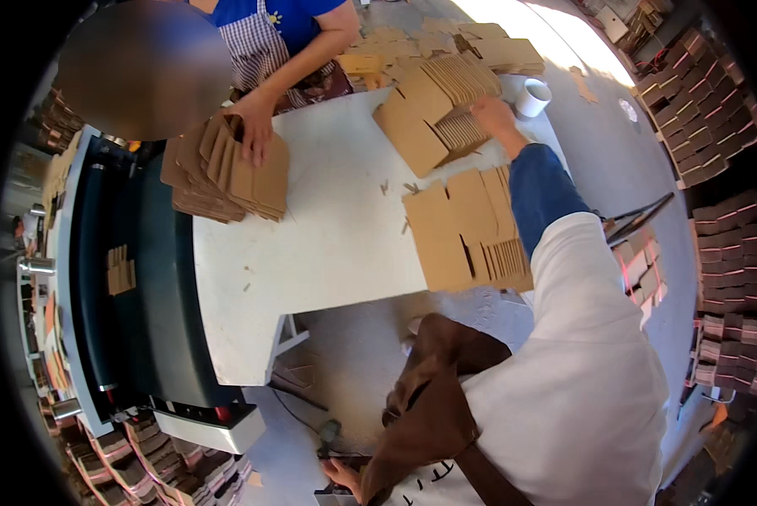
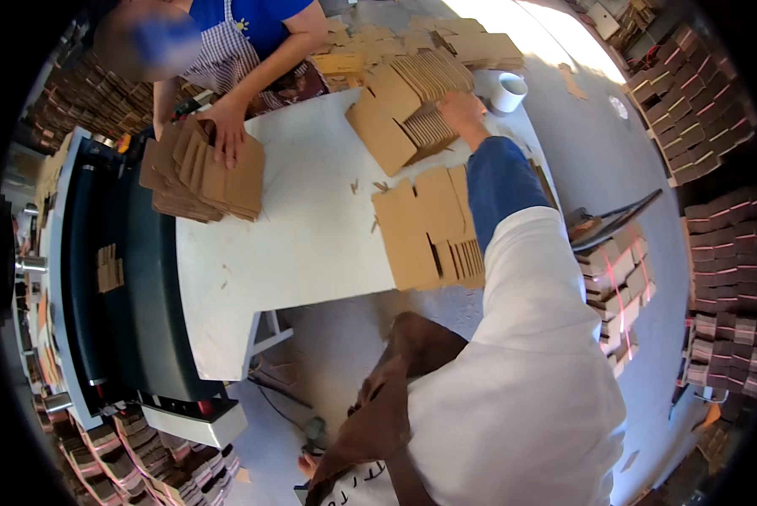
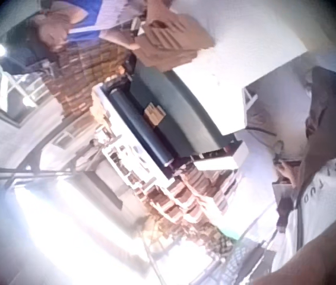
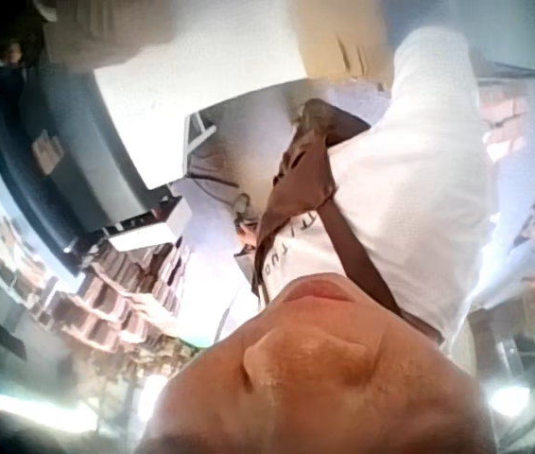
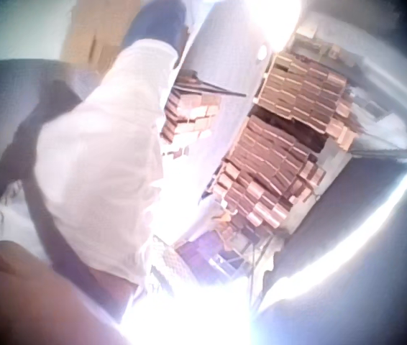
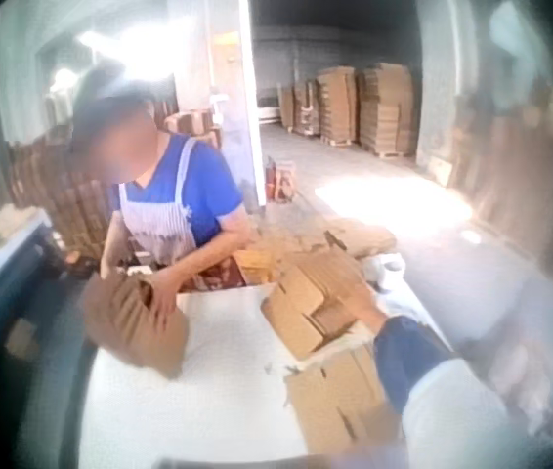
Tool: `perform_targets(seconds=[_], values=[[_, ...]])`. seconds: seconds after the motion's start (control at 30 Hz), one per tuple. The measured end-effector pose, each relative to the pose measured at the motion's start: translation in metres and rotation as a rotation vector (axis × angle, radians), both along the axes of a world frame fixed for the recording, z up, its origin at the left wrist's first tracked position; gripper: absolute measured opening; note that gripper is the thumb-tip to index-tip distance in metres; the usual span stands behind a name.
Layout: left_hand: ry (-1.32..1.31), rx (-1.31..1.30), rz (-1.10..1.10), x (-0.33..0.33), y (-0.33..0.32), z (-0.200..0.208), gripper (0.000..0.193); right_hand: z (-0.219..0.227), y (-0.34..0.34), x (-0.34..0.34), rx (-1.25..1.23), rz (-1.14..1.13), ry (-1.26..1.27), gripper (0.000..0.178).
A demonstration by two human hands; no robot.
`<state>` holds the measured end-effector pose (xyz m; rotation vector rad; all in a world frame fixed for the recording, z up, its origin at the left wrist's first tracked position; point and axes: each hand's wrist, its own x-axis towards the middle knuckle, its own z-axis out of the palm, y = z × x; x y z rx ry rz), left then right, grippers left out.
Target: The person repeatedly picks up stacks of flat cardboard pieces from a table and places them into a metal hopper. They then retrieve the processed stacks from the hopper and return them to the table, repeating this cycle continuously.
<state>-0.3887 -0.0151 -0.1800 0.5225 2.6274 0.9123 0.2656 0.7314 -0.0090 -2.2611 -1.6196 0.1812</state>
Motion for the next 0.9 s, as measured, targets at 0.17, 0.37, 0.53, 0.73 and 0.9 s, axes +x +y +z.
perform_targets(seconds=[0.17,0.37,0.53,0.73,0.9], values=[[-0.302,0.18,-0.217,0.029,0.12,-0.008,0.044,0.017,-0.078,0.11,0.153,0.204,-0.106,0.028],[-0.701,0.278,-0.472,0.105,0.268,0.011,0.035,0.036,-0.179,0.079,-0.262,0.002,0.674,0.016],[-0.86,0.277,-0.712,0.17,0.365,0.053,0.037,0.046,-0.203,0.033,-0.334,0.076,0.777,0.019],[-0.773,0.267,-1.044,0.251,0.481,0.077,0.044,0.023,-0.136,0.017,-0.114,0.2,0.723,0.021],[-0.593,0.237,-1.221,0.323,0.604,0.108,0.05,0.013,-0.04,-0.002,0.107,0.203,0.416,0.022]])
